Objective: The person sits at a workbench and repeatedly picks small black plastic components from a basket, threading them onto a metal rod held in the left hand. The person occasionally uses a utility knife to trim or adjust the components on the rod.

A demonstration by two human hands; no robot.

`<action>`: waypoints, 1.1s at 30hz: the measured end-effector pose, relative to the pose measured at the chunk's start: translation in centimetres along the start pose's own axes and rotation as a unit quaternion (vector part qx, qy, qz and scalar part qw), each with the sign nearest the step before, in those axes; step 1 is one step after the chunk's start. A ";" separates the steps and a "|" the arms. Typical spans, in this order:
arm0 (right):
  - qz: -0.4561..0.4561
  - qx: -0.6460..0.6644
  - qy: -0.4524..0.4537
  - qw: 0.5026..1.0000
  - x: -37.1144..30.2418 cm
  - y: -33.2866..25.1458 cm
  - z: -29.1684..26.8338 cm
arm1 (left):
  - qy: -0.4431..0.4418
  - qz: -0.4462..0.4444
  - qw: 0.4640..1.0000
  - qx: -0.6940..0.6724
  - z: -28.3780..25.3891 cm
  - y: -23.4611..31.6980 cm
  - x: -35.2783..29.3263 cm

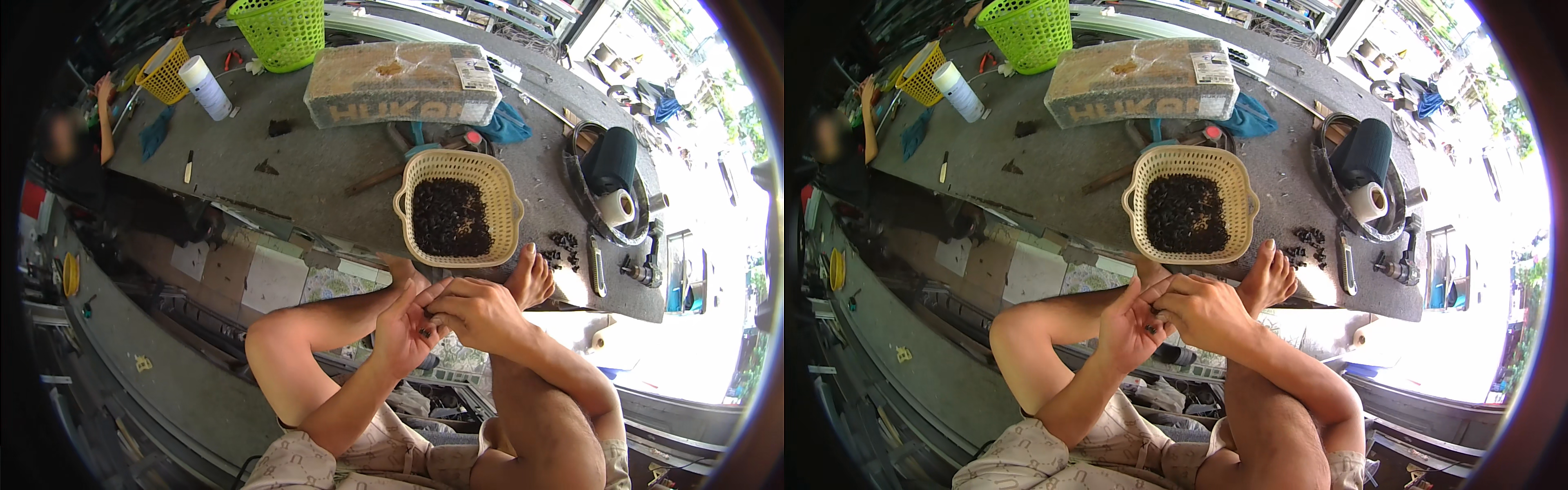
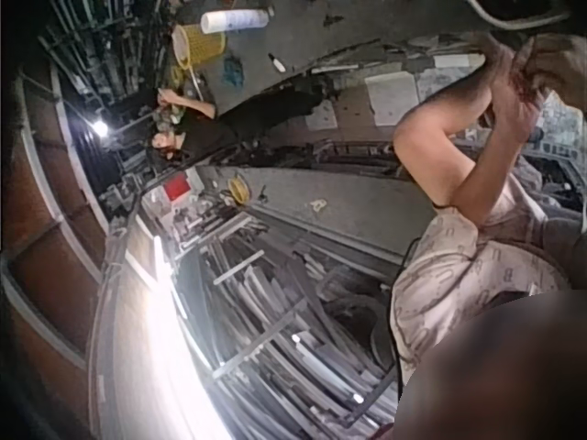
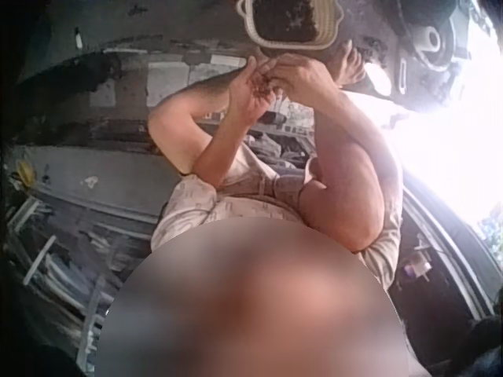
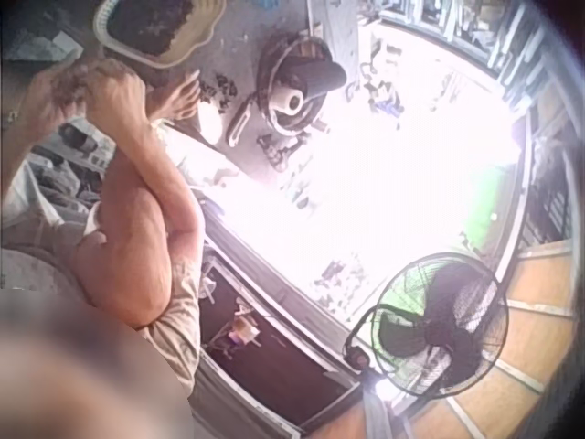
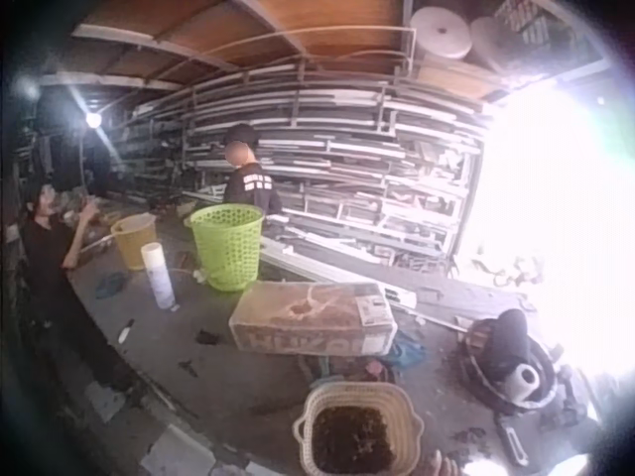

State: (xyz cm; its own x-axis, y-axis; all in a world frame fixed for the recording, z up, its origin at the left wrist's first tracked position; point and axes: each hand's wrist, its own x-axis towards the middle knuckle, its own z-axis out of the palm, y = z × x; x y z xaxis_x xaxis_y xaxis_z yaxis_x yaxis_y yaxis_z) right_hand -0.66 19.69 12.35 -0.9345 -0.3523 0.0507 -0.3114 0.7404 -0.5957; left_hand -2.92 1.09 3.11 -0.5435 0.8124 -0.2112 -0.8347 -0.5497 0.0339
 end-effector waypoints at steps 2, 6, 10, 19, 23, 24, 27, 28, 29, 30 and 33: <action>-0.011 0.001 0.010 1.000 0.0 0.0 0.2 | 0.010 -0.007 1.000 -0.006 -0.3 -0.2 0.0; 0.070 0.016 -0.029 0.997 -0.1 -0.1 0.6 | 0.049 0.006 0.999 -0.013 -0.1 -1.1 0.1; 0.101 0.044 -0.013 0.994 -0.1 -0.2 0.6 | 0.006 0.026 1.000 -0.013 0.8 -1.0 0.3; 0.060 0.102 0.035 0.992 -0.2 -0.2 -0.1 | 0.071 0.048 0.996 0.031 1.7 -0.2 0.2; 0.081 0.077 0.054 0.992 -0.3 -0.3 -0.1 | 0.078 0.051 0.995 0.019 1.7 -0.2 0.1; 0.084 0.074 0.048 0.993 -0.4 -0.2 -0.2 | 0.085 0.050 0.995 0.008 1.6 -0.2 0.1; 0.093 0.067 0.042 0.992 -0.4 0.0 -0.3 | 0.057 0.052 0.996 0.054 1.5 -0.2 0.0; 0.095 0.067 0.046 0.992 -0.4 0.0 -0.3 | 0.067 0.052 0.995 0.061 1.5 -0.2 0.0; 0.092 0.065 0.052 0.992 -0.4 0.0 -0.3 | 0.060 0.058 0.995 0.063 1.4 -0.2 0.0; 0.102 0.080 0.076 0.989 -0.4 0.0 -0.4 | 0.051 0.065 0.995 0.063 1.4 -0.2 0.0; 0.119 0.117 0.141 0.976 -0.4 -0.1 -0.7 | 0.029 0.075 0.990 0.112 1.2 -0.1 0.1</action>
State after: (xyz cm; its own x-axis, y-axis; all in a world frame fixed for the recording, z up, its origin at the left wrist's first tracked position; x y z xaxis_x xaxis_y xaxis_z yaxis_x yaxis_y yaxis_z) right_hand -0.39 20.16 12.93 -0.9962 0.0107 0.0869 -0.0617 0.6188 -0.7831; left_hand -3.03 1.43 4.26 -0.6625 0.7084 -0.2434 -0.7471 -0.6013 0.2835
